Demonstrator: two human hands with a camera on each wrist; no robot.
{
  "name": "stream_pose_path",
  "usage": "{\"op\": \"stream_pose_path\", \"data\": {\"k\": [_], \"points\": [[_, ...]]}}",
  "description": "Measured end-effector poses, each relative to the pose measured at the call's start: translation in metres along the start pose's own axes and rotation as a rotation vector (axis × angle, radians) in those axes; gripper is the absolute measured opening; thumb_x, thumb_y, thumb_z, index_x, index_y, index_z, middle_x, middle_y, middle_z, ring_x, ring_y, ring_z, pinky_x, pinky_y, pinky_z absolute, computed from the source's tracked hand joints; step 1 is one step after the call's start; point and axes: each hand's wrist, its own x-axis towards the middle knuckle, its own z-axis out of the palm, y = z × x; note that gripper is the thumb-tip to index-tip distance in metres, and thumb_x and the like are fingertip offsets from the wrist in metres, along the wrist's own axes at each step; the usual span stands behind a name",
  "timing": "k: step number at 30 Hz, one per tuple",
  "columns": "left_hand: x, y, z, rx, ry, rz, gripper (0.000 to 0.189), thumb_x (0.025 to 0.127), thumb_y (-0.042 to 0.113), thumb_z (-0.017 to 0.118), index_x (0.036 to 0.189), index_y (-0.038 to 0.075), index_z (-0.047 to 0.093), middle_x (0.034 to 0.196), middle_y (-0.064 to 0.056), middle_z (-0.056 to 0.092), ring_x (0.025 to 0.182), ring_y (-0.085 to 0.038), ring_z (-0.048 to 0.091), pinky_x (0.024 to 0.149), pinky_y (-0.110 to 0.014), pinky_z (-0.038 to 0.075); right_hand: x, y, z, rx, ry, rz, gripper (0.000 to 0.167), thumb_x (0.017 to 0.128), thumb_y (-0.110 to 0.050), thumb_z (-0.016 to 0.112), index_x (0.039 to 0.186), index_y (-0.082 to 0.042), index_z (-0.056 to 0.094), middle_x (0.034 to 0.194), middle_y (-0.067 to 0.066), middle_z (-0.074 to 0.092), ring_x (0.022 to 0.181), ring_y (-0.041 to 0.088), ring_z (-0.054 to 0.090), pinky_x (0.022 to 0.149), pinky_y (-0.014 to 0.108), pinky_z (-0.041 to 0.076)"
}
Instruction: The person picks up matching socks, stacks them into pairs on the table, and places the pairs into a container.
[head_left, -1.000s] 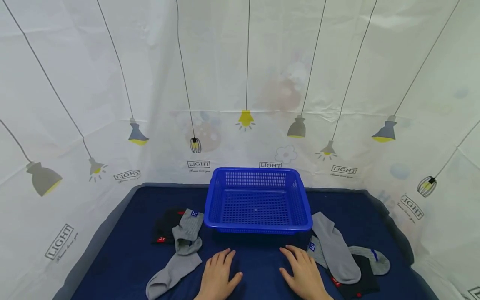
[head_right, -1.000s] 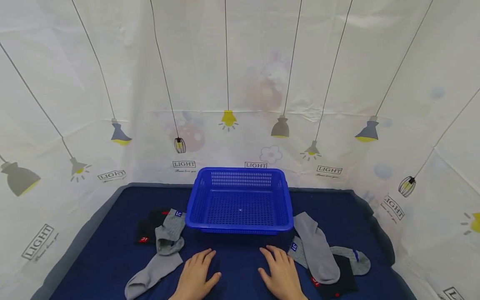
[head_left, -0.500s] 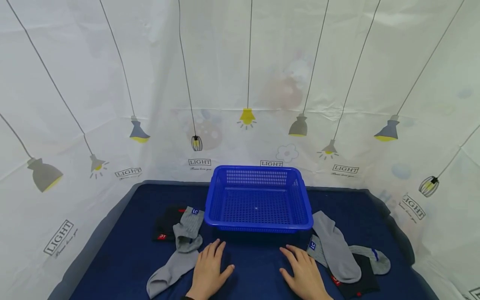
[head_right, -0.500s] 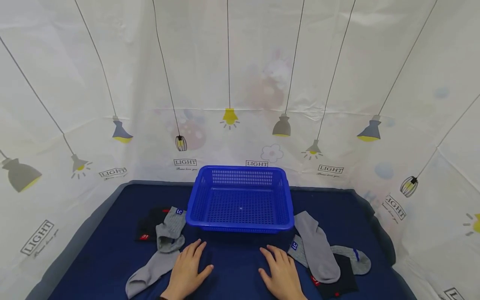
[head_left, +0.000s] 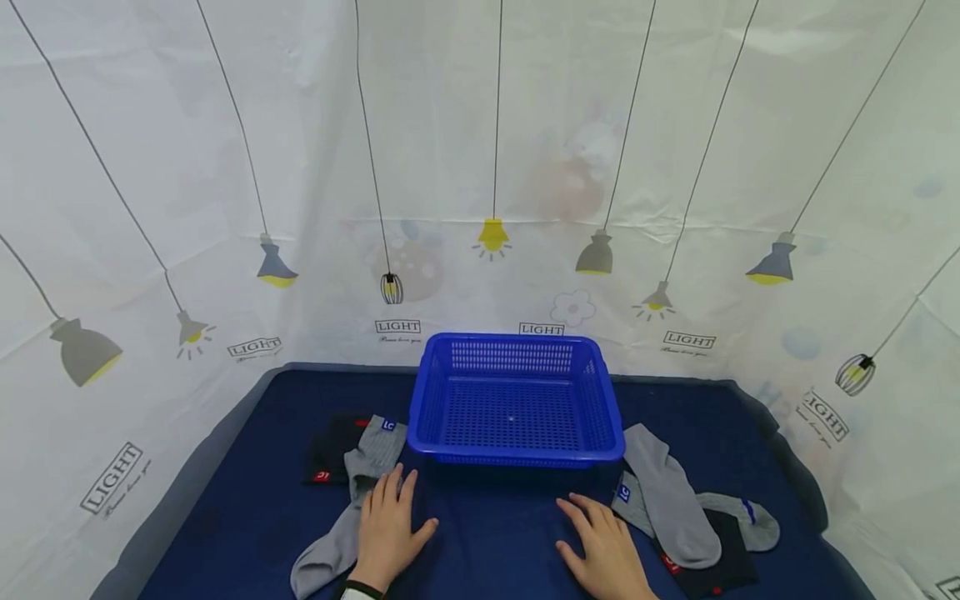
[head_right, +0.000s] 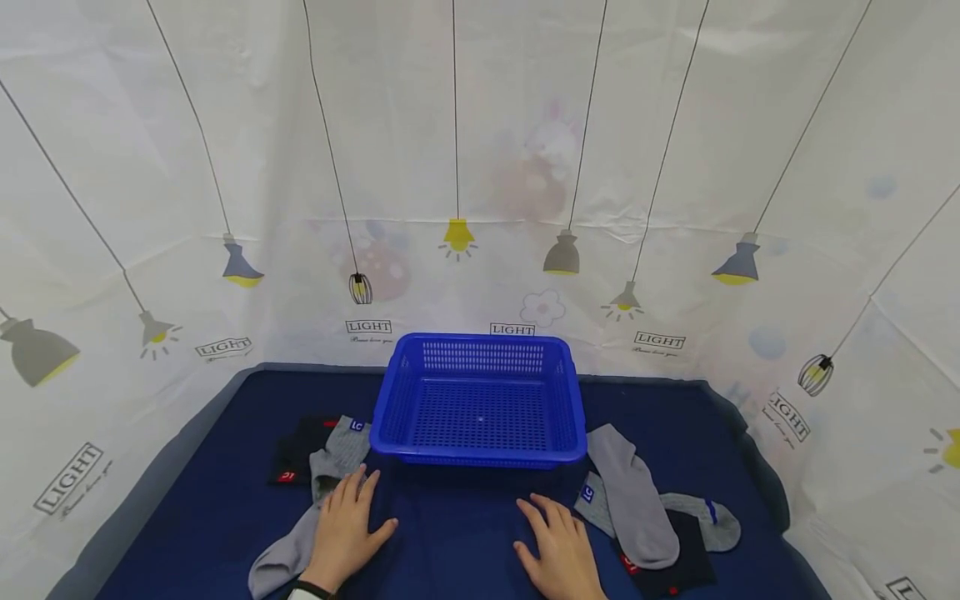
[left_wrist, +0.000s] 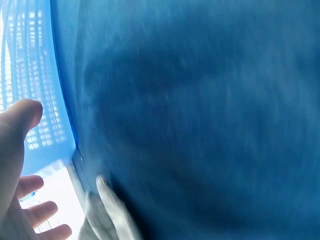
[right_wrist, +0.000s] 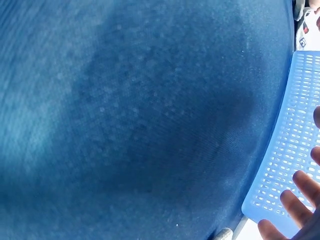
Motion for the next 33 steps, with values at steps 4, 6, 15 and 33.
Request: {"op": "stream_pose_path", "data": {"k": [4,6,15,33], "points": [[0.006,-0.011,-0.002,0.017,-0.013,-0.052,0.083,0.071,0.042,0.087,0.139,0.005,0.056,0.145,-0.024,0.052,0.132,-0.046,0.049,0.104,-0.066,0.04,0.0,-0.001,0.0,0.005,-0.005,0.006,0.056,0.085,-0.035,0.078,0.136,-0.021,0.061,0.137,0.008,0.06,0.123,0.032,0.058,0.094,0.058,0.049],[0.008,-0.016,-0.004,0.029,0.001,-0.06,0.084,0.069,0.04,0.088,0.138,0.004,0.056,0.145,-0.025,0.051,0.133,-0.047,0.048,0.104,-0.066,0.039,0.0,-0.002,0.001,0.004,-0.006,0.007,0.056,0.085,-0.035,0.078,0.136,-0.021,0.061,0.137,0.007,0.06,0.123,0.032,0.058,0.095,0.058,0.049],[0.017,-0.029,-0.007,0.056,0.076,-0.129,0.087,0.062,0.03,0.093,0.135,0.001,0.057,0.146,-0.029,0.048,0.133,-0.052,0.045,0.104,-0.064,0.04,-0.001,-0.002,0.002,0.016,-0.002,0.009,0.056,0.085,-0.035,0.078,0.137,-0.021,0.06,0.137,0.007,0.06,0.123,0.031,0.058,0.095,0.057,0.049],[0.03,-0.04,-0.008,0.066,-0.033,-0.212,0.079,0.068,0.028,0.089,0.135,0.002,0.056,0.141,-0.03,0.05,0.127,-0.05,0.048,0.093,-0.064,0.044,0.0,-0.002,0.003,0.018,-0.021,0.012,0.056,0.085,-0.036,0.078,0.136,-0.02,0.061,0.136,0.007,0.06,0.122,0.031,0.059,0.091,0.055,0.051]]}}
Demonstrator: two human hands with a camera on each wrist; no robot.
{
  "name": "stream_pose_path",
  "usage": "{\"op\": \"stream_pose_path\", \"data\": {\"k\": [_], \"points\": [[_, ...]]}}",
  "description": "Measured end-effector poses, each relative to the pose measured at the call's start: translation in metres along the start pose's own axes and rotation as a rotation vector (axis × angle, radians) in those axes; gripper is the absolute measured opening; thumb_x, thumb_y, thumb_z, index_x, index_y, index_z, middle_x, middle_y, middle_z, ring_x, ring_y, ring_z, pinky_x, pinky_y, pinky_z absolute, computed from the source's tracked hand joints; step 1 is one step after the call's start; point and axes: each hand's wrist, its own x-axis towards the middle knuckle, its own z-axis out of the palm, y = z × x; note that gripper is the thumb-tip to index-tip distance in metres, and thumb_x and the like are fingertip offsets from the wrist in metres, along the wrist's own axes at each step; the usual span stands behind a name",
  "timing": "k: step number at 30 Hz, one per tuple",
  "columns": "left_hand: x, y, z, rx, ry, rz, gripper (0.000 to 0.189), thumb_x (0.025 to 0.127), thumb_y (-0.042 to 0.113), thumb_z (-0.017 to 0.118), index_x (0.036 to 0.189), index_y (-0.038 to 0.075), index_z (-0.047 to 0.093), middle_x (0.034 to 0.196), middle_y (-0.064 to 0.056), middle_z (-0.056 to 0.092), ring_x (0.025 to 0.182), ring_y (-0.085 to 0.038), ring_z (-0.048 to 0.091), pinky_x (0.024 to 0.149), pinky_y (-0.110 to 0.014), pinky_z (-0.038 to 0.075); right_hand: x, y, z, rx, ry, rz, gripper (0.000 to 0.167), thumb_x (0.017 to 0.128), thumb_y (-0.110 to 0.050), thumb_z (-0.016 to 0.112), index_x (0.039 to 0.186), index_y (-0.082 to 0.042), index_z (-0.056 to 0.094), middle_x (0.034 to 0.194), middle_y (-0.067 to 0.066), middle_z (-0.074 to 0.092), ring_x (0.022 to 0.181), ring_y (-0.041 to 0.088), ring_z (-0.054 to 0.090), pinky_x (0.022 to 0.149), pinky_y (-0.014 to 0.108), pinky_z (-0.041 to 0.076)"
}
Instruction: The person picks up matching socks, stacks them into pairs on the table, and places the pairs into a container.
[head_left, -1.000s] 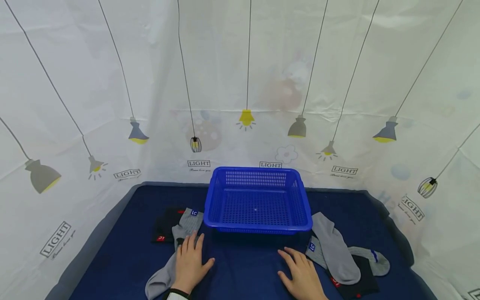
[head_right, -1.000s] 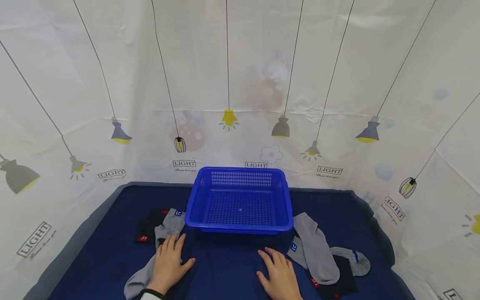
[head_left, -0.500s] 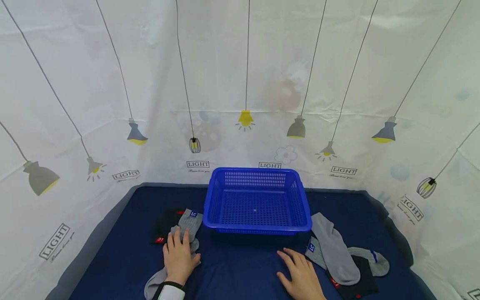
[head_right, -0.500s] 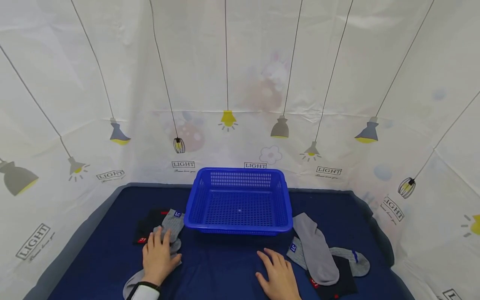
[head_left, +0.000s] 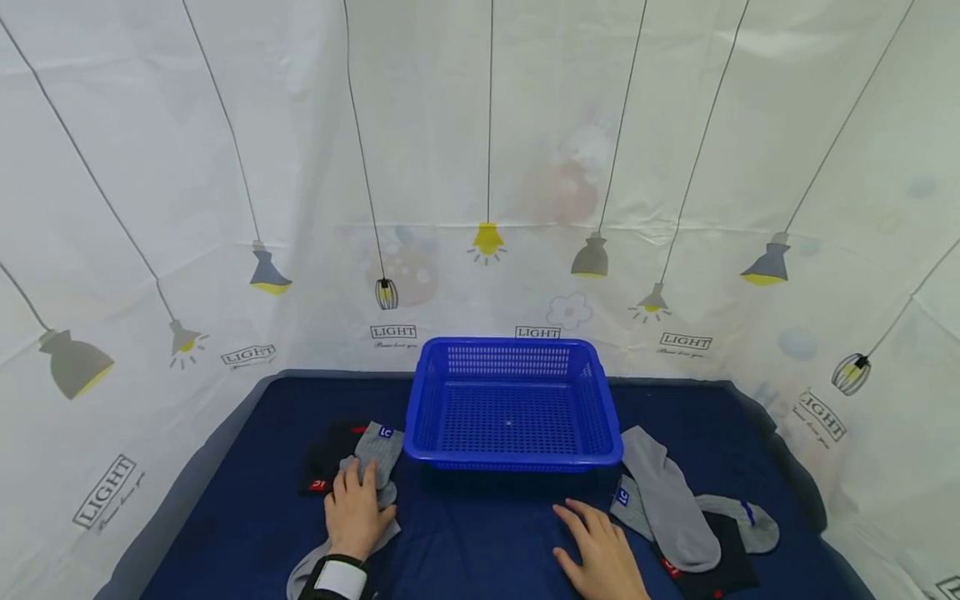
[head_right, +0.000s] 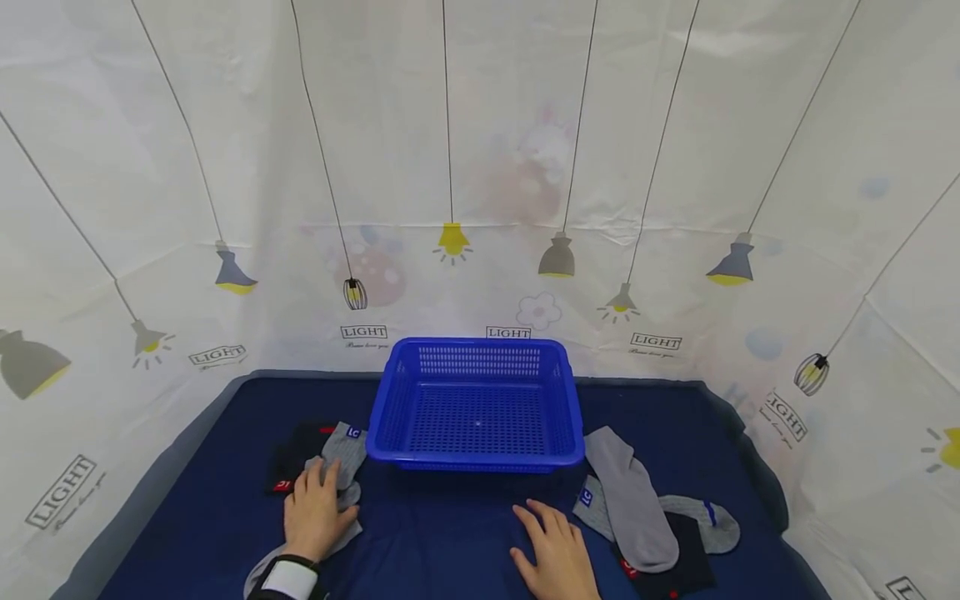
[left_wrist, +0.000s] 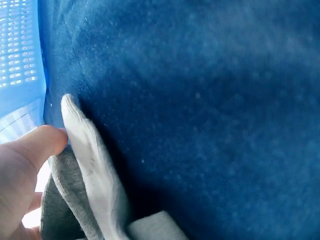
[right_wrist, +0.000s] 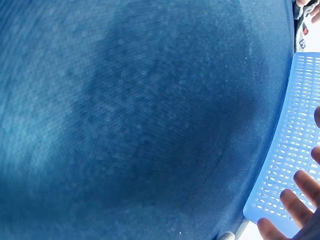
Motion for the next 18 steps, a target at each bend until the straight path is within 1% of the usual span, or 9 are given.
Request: {"op": "stream_pose_path", "data": {"k": [4,11,14,18], "points": [[0.0022,-0.0015,0.003,-0.009,0.036,0.014,0.07,0.069,0.024,0.087,0.13,0.001,0.061,0.133,-0.029,0.055,0.118,-0.048,0.053,0.086,-0.061,0.048,0.0,0.0004,0.0,0.002,0.019,-0.003,0.055,0.085,-0.034,0.078,0.135,-0.02,0.061,0.136,0.007,0.06,0.122,0.031,0.059,0.09,0.054,0.052],[0.0058,-0.0013,0.0079,0.004,0.063,0.025,0.045,0.07,0.017,0.086,0.108,0.001,0.068,0.11,-0.023,0.061,0.101,-0.044,0.057,0.078,-0.057,0.05,-0.0016,-0.0014,-0.0009,0.012,-0.004,0.009,0.053,0.085,-0.035,0.078,0.134,-0.02,0.062,0.136,0.006,0.06,0.122,0.031,0.059,0.09,0.053,0.052],[0.0075,-0.0004,0.0094,-0.004,0.109,0.051,0.035,0.07,0.011,0.083,0.1,0.001,0.068,0.1,-0.021,0.06,0.093,-0.042,0.058,0.072,-0.054,0.05,-0.0021,-0.0018,-0.0009,0.009,-0.006,0.011,0.052,0.086,-0.035,0.077,0.133,-0.02,0.062,0.136,0.006,0.06,0.122,0.03,0.059,0.089,0.053,0.052],[0.0096,0.0011,0.0104,-0.03,0.166,0.086,0.024,0.07,0.002,0.077,0.091,0.002,0.065,0.091,-0.02,0.059,0.084,-0.041,0.059,0.064,-0.052,0.05,-0.0018,-0.0012,-0.0001,-0.001,0.018,0.007,0.049,0.086,-0.034,0.077,0.131,-0.02,0.064,0.134,0.005,0.062,0.12,0.028,0.06,0.088,0.051,0.053]]}}
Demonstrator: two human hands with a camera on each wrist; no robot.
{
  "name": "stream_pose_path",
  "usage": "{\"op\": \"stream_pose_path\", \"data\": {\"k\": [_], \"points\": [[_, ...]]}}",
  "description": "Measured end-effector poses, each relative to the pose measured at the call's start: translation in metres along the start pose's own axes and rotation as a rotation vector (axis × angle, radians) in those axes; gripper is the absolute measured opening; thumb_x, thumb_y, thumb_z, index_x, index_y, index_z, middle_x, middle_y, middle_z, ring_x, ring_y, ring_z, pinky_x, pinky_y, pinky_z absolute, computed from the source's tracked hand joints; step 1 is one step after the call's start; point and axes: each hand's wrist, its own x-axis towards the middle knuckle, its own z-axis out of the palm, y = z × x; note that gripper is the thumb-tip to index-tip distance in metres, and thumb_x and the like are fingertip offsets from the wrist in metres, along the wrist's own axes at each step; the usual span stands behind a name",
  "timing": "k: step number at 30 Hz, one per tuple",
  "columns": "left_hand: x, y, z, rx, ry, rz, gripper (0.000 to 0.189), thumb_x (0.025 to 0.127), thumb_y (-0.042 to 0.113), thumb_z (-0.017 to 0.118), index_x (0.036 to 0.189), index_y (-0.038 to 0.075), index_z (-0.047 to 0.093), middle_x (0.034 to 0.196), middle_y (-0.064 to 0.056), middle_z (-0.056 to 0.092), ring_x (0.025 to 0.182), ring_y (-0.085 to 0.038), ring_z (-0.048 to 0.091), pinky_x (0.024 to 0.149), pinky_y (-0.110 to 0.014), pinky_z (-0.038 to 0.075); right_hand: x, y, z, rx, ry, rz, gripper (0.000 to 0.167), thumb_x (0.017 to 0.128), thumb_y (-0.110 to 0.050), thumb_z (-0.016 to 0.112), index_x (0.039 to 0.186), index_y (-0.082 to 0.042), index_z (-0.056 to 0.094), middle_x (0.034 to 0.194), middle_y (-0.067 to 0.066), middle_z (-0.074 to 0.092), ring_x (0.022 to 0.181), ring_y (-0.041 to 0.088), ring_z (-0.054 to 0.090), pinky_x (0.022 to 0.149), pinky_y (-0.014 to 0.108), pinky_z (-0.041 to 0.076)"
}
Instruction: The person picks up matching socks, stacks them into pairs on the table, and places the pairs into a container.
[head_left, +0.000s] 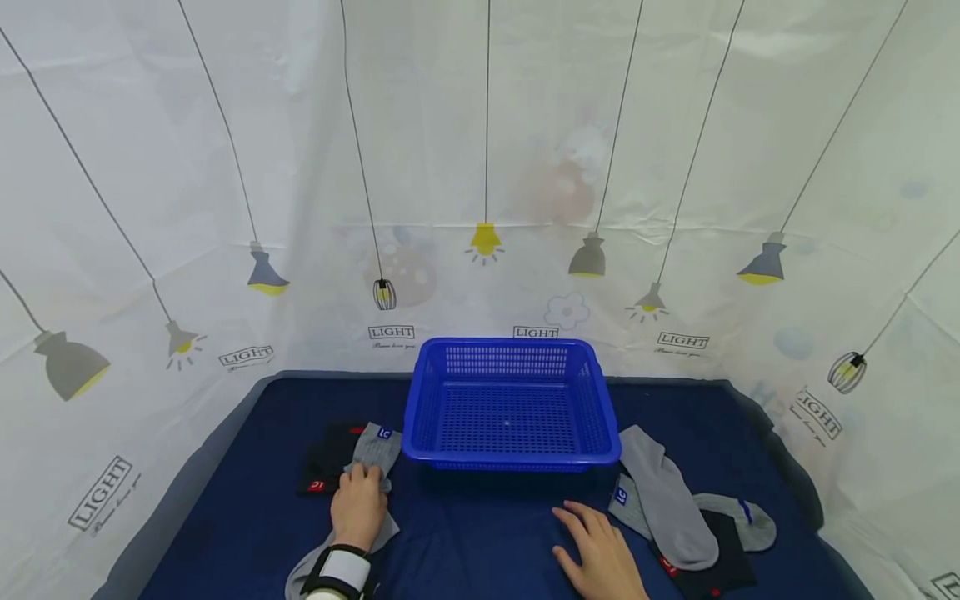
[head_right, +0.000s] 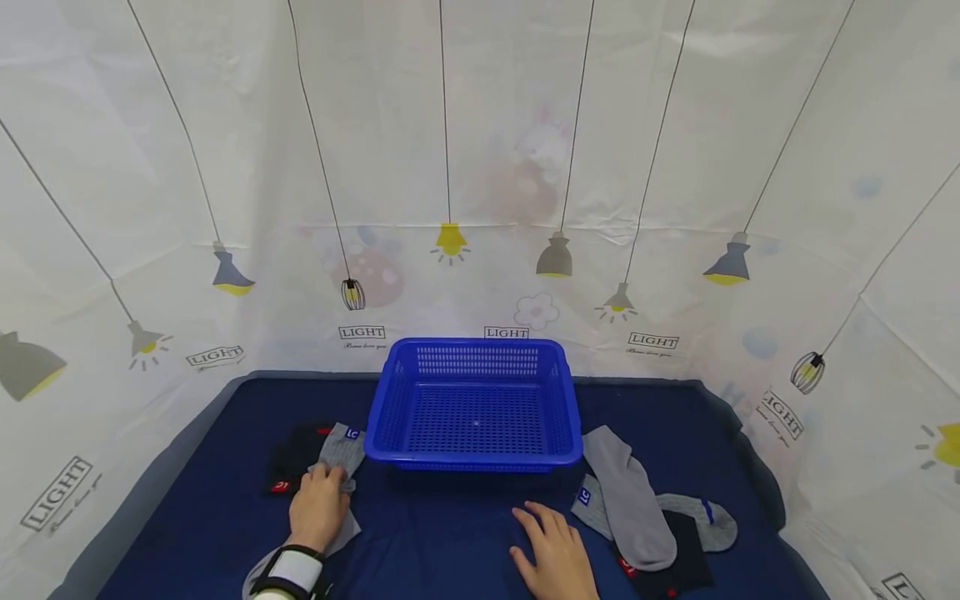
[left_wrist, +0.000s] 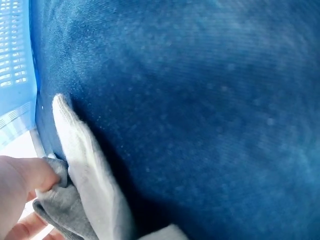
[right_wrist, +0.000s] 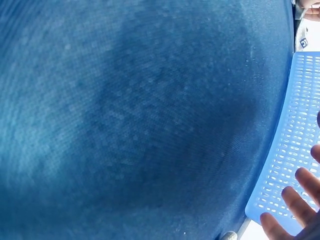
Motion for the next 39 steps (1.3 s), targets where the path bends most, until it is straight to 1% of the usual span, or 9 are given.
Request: {"op": "stream_pose_path", "data": {"k": [5,9,14,20,25,30,34,39], "points": [[0.002,-0.002,-0.003,-0.009,0.035,0.02,0.019,0.071,0.0,0.075,0.085,0.005,0.063,0.088,-0.018,0.06,0.082,-0.04,0.06,0.061,-0.05,0.051,0.001,0.0,0.001,-0.011,0.021,-0.005,0.045,0.085,-0.033,0.078,0.127,-0.021,0.066,0.129,0.002,0.064,0.116,0.026,0.062,0.085,0.047,0.053],[0.002,-0.001,-0.007,-0.013,0.092,0.051,0.02,0.071,0.0,0.077,0.082,0.007,0.062,0.087,-0.016,0.06,0.081,-0.038,0.059,0.06,-0.048,0.051,0.001,-0.001,0.002,-0.019,0.017,-0.004,0.045,0.085,-0.033,0.078,0.126,-0.022,0.066,0.126,0.001,0.064,0.114,0.024,0.062,0.084,0.045,0.053],[0.0,0.006,-0.018,-0.036,0.165,0.074,0.019,0.072,-0.001,0.077,0.082,0.006,0.062,0.086,-0.014,0.06,0.081,-0.036,0.06,0.06,-0.048,0.051,0.002,-0.002,0.002,-0.021,0.038,-0.017,0.043,0.084,-0.032,0.079,0.124,-0.022,0.067,0.12,-0.001,0.065,0.109,0.023,0.063,0.084,0.044,0.052],[-0.005,0.018,-0.034,-0.049,0.222,0.106,0.018,0.072,-0.002,0.075,0.079,0.007,0.062,0.082,-0.012,0.06,0.076,-0.033,0.059,0.058,-0.044,0.049,0.003,-0.004,0.003,-0.042,0.085,-0.037,0.043,0.082,-0.032,0.081,0.122,-0.024,0.068,0.113,-0.004,0.066,0.102,0.018,0.063,0.078,0.037,0.05],[-0.012,0.025,-0.044,-0.041,0.255,0.13,0.022,0.068,-0.003,0.076,0.078,0.008,0.061,0.079,-0.01,0.058,0.072,-0.031,0.057,0.057,-0.042,0.047,0.003,-0.006,0.003,-0.048,0.108,-0.043,0.042,0.081,-0.032,0.082,0.12,-0.025,0.069,0.108,-0.007,0.066,0.098,0.015,0.064,0.076,0.034,0.05],[-0.022,0.03,-0.051,-0.051,0.279,0.164,0.027,0.065,-0.005,0.077,0.077,0.01,0.058,0.078,-0.007,0.056,0.071,-0.028,0.056,0.055,-0.04,0.045,0.004,-0.007,0.004,-0.037,0.096,-0.039,0.041,0.081,-0.032,0.082,0.119,-0.025,0.069,0.106,-0.007,0.065,0.096,0.015,0.063,0.075,0.034,0.05],[-0.031,0.032,-0.052,-0.066,0.282,0.18,0.028,0.065,-0.005,0.076,0.078,0.011,0.058,0.077,-0.005,0.054,0.069,-0.026,0.054,0.054,-0.038,0.043,0.004,-0.008,0.005,-0.033,0.091,-0.04,0.04,0.081,-0.032,0.081,0.119,-0.025,0.068,0.106,-0.007,0.065,0.096,0.015,0.063,0.074,0.034,0.05],[-0.046,0.034,-0.049,-0.07,0.268,0.176,0.03,0.063,-0.004,0.078,0.077,0.014,0.058,0.077,-0.002,0.053,0.066,-0.022,0.051,0.051,-0.034,0.04,0.004,-0.007,0.008,-0.029,0.102,-0.046,0.04,0.081,-0.032,0.082,0.119,-0.025,0.069,0.105,-0.007,0.065,0.095,0.015,0.063,0.073,0.034,0.05]]}}
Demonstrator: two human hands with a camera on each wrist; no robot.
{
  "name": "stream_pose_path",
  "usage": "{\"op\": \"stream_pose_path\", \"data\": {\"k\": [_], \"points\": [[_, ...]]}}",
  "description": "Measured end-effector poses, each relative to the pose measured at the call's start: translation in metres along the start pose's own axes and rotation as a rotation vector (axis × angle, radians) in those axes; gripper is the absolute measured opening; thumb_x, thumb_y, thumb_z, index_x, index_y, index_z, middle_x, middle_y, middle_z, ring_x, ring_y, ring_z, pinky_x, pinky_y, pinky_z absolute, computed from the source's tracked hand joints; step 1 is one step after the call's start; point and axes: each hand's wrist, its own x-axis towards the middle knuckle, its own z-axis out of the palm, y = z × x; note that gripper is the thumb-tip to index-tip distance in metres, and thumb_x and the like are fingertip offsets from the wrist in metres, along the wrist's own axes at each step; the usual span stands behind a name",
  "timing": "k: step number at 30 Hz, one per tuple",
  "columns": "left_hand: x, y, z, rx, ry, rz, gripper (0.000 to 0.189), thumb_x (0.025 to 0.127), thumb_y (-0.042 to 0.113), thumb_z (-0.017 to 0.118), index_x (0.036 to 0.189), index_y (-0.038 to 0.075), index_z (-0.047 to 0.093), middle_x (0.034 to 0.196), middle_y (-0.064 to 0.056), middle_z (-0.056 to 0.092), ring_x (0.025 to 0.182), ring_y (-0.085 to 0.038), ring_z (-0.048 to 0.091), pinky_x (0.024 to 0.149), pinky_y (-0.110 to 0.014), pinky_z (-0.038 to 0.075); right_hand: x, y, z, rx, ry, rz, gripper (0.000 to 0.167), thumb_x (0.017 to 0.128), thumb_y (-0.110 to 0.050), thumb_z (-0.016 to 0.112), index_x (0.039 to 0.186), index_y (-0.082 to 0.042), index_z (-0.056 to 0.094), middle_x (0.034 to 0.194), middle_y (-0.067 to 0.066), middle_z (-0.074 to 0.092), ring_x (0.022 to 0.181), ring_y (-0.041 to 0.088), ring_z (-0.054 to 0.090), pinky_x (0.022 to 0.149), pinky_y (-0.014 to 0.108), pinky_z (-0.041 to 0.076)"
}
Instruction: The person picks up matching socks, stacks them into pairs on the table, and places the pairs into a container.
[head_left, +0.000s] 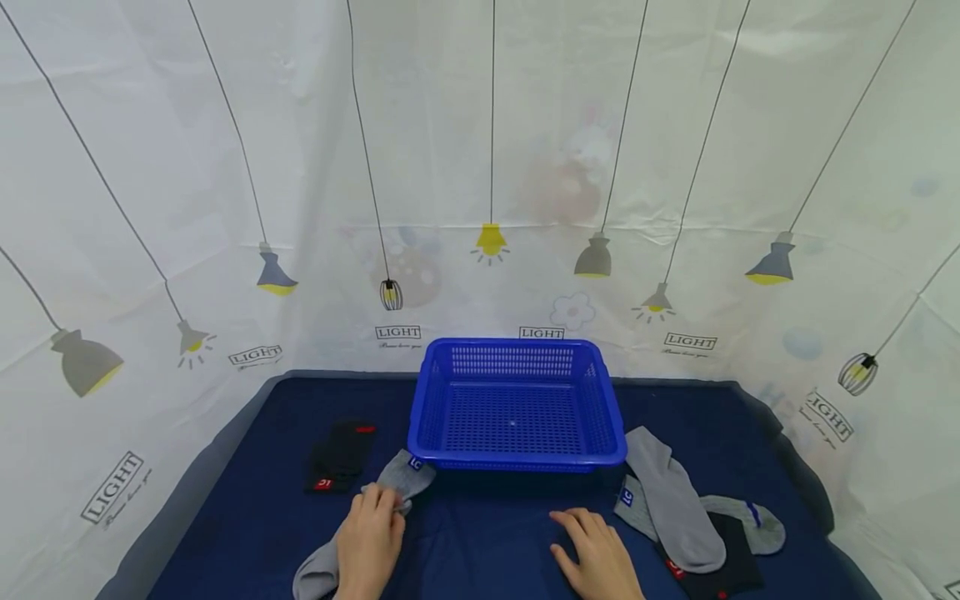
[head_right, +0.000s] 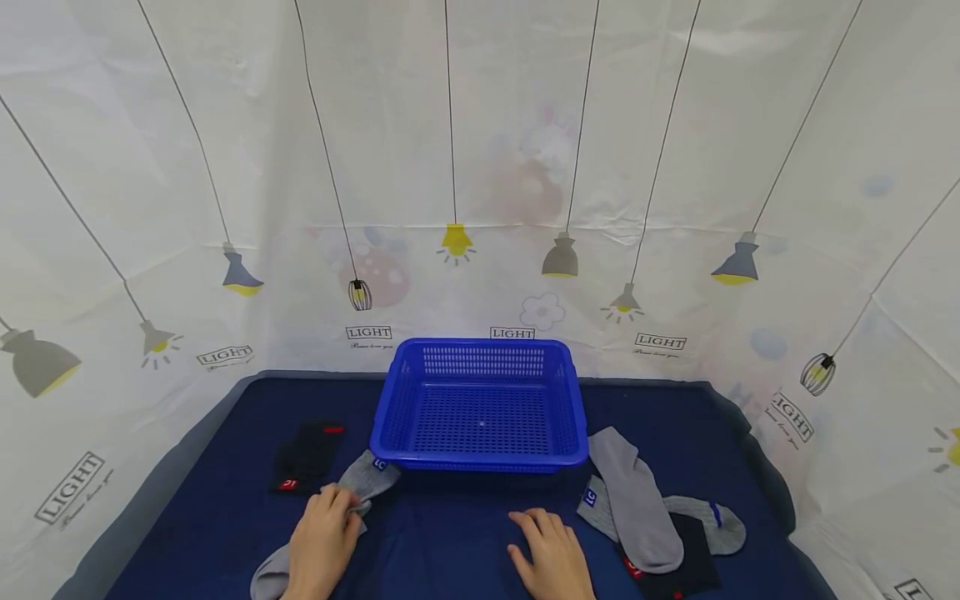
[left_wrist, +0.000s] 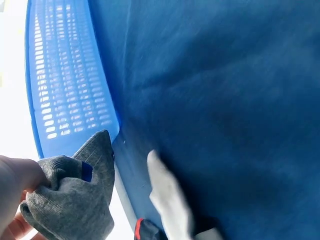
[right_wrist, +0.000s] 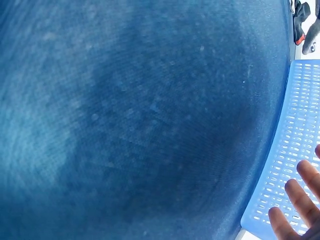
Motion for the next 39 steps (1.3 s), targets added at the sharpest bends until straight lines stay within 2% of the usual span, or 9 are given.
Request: {"op": "stream_pose_path", "data": {"k": [3,10,15,19,26,34,39], "points": [[-0.008,0.003,0.002,-0.017,0.007,0.016,0.032,0.061,-0.004,0.078,0.076,0.015,0.058,0.077,0.0,0.052,0.064,-0.019,0.048,0.049,-0.03,0.037,0.0,0.001,0.0,0.001,0.002,0.002,0.04,0.081,-0.031,0.082,0.119,-0.025,0.069,0.105,-0.007,0.065,0.095,0.015,0.063,0.073,0.033,0.05],[-0.021,0.013,0.016,-0.086,0.099,0.118,0.026,0.06,-0.003,0.071,0.075,0.015,0.059,0.076,0.0,0.054,0.063,-0.018,0.048,0.05,-0.028,0.039,0.0,0.0,-0.002,0.002,-0.003,0.009,0.041,0.081,-0.032,0.082,0.119,-0.025,0.068,0.106,-0.008,0.065,0.095,0.014,0.063,0.073,0.033,0.05],[-0.027,0.023,0.024,-0.101,0.084,0.148,0.036,0.053,-0.005,0.076,0.075,0.018,0.058,0.077,0.003,0.052,0.064,-0.015,0.046,0.051,-0.026,0.039,-0.001,0.001,-0.003,0.012,-0.009,0.009,0.04,0.082,-0.031,0.081,0.119,-0.024,0.069,0.107,-0.007,0.065,0.095,0.015,0.063,0.073,0.033,0.05],[-0.029,0.032,0.029,-0.12,0.074,0.172,0.039,0.052,-0.005,0.078,0.076,0.018,0.058,0.078,0.004,0.051,0.066,-0.014,0.046,0.053,-0.024,0.04,-0.001,0.002,-0.003,0.015,0.0,0.006,0.041,0.081,-0.031,0.082,0.119,-0.023,0.069,0.107,-0.007,0.065,0.095,0.015,0.063,0.073,0.032,0.049],[-0.03,0.047,0.04,-0.156,0.109,0.244,0.038,0.049,-0.004,0.076,0.075,0.018,0.059,0.079,0.004,0.052,0.066,-0.014,0.045,0.055,-0.022,0.039,-0.001,0.006,-0.002,0.039,0.019,0.0,0.041,0.081,-0.03,0.082,0.119,-0.023,0.069,0.107,-0.008,0.064,0.092,0.014,0.062,0.071,0.03,0.048],[-0.03,0.065,0.051,-0.177,0.114,0.304,0.038,0.048,-0.001,0.076,0.076,0.019,0.059,0.08,0.006,0.053,0.068,-0.013,0.047,0.059,-0.022,0.04,-0.002,0.006,-0.006,0.019,0.001,0.026,0.04,0.081,-0.03,0.082,0.118,-0.024,0.069,0.107,-0.007,0.064,0.093,0.014,0.063,0.073,0.033,0.05],[-0.031,0.077,0.055,-0.184,0.063,0.321,0.038,0.05,-0.001,0.077,0.075,0.02,0.058,0.079,0.007,0.052,0.068,-0.011,0.046,0.06,-0.02,0.039,-0.002,0.007,-0.006,0.02,-0.005,0.036,0.04,0.082,-0.03,0.082,0.119,-0.023,0.069,0.107,-0.006,0.064,0.094,0.015,0.063,0.076,0.036,0.053]]}}
